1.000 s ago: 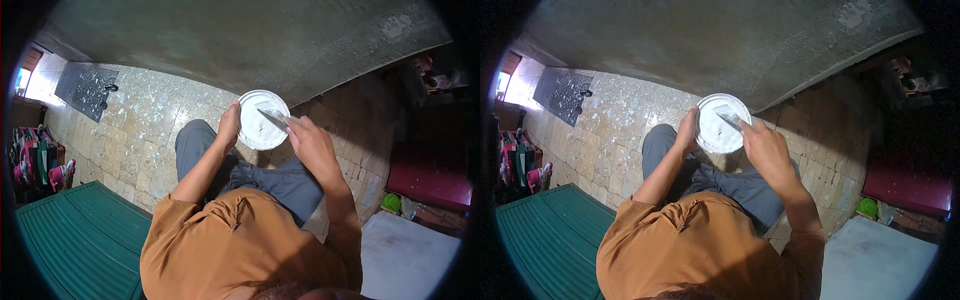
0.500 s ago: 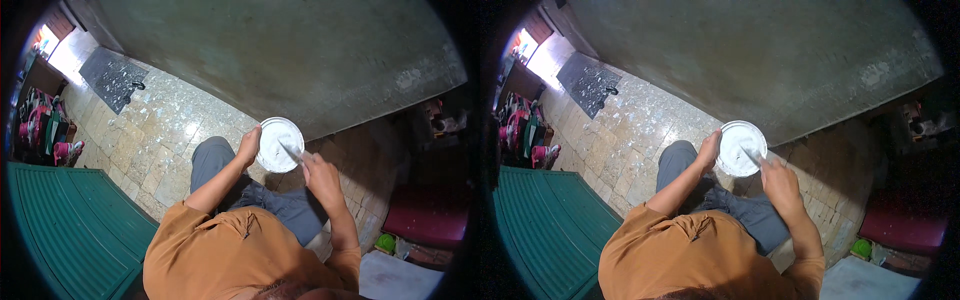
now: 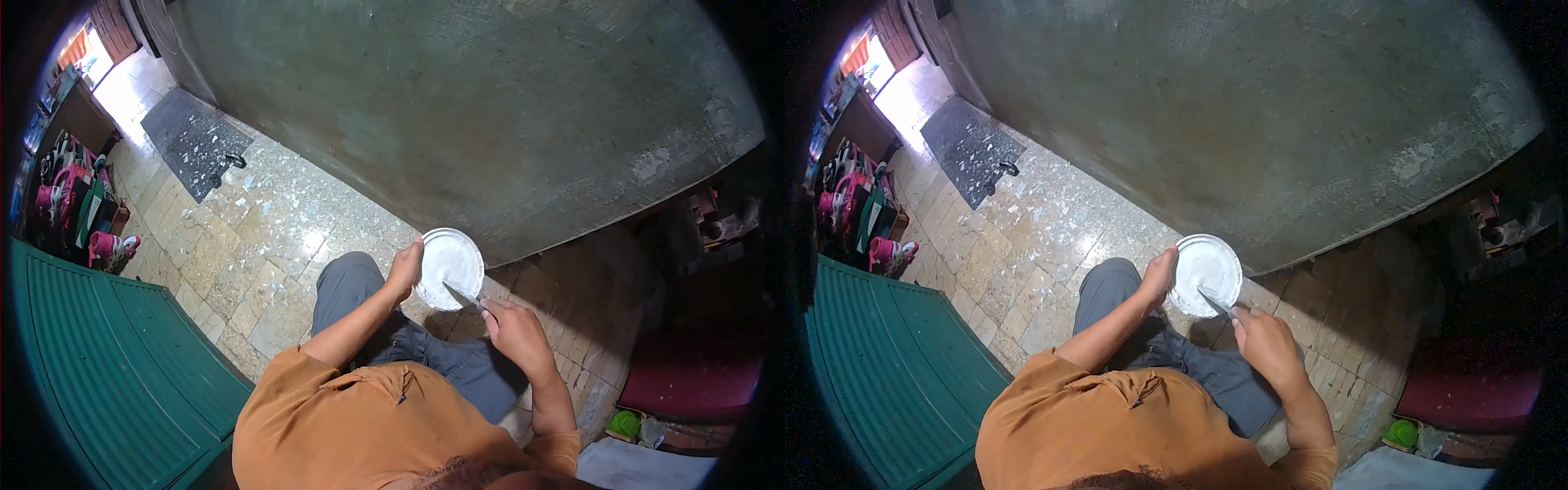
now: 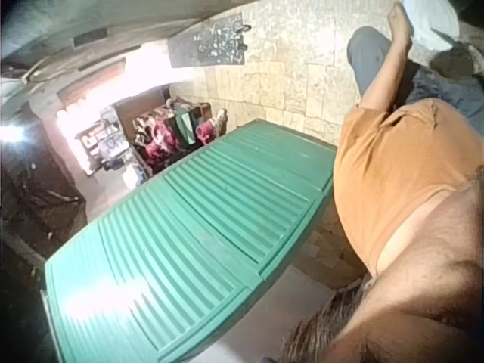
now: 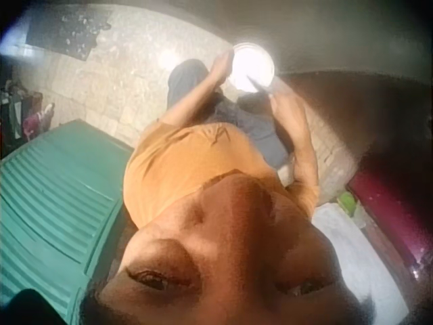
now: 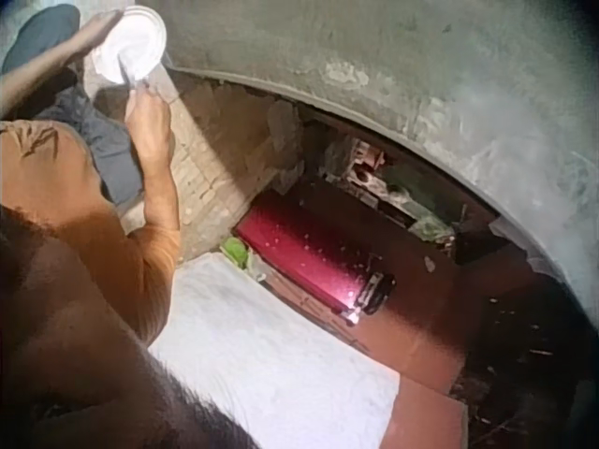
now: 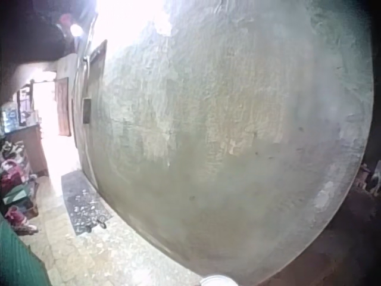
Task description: The person applies white putty to a wall using a putty knife from a container and then washes their hands and the tool in a bucket of water.
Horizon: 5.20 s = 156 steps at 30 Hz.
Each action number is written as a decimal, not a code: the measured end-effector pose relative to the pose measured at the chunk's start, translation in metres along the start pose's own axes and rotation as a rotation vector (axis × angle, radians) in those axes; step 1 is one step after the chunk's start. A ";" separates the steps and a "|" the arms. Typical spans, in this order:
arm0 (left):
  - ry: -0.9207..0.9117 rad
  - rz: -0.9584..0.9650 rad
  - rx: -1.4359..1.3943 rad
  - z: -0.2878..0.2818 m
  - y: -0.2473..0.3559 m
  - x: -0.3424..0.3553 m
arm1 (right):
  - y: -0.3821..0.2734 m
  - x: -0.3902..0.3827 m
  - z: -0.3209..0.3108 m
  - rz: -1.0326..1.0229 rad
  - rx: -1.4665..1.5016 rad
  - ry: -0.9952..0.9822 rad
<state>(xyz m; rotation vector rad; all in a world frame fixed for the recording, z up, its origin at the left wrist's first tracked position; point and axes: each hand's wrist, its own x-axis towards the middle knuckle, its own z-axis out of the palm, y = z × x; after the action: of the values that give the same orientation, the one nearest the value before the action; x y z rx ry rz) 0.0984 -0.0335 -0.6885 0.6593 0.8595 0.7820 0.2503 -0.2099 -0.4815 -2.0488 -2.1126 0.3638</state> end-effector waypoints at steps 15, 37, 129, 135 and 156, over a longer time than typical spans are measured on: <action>0.059 -0.011 -0.029 -0.004 -0.032 0.011 | 0.005 -0.006 0.002 0.116 0.215 0.134; 0.245 0.014 -0.111 0.020 0.072 -0.064 | 0.048 0.029 -0.067 0.409 0.887 -0.246; -0.015 0.064 -0.110 0.277 0.517 -0.324 | -0.115 0.045 -0.613 -0.254 0.117 -0.098; -0.020 0.083 -0.139 0.271 0.509 -0.321 | -0.156 0.041 -0.623 -0.330 -0.096 -0.113; 0.027 0.150 -0.117 0.270 0.500 -0.316 | -0.179 -0.006 -0.567 -0.305 0.001 0.067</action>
<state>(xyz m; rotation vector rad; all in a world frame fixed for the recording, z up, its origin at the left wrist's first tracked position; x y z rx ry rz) 0.0316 -0.0670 -0.0426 0.6153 0.7888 0.9708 0.2457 -0.1905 0.1128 -1.6745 -2.3321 0.2458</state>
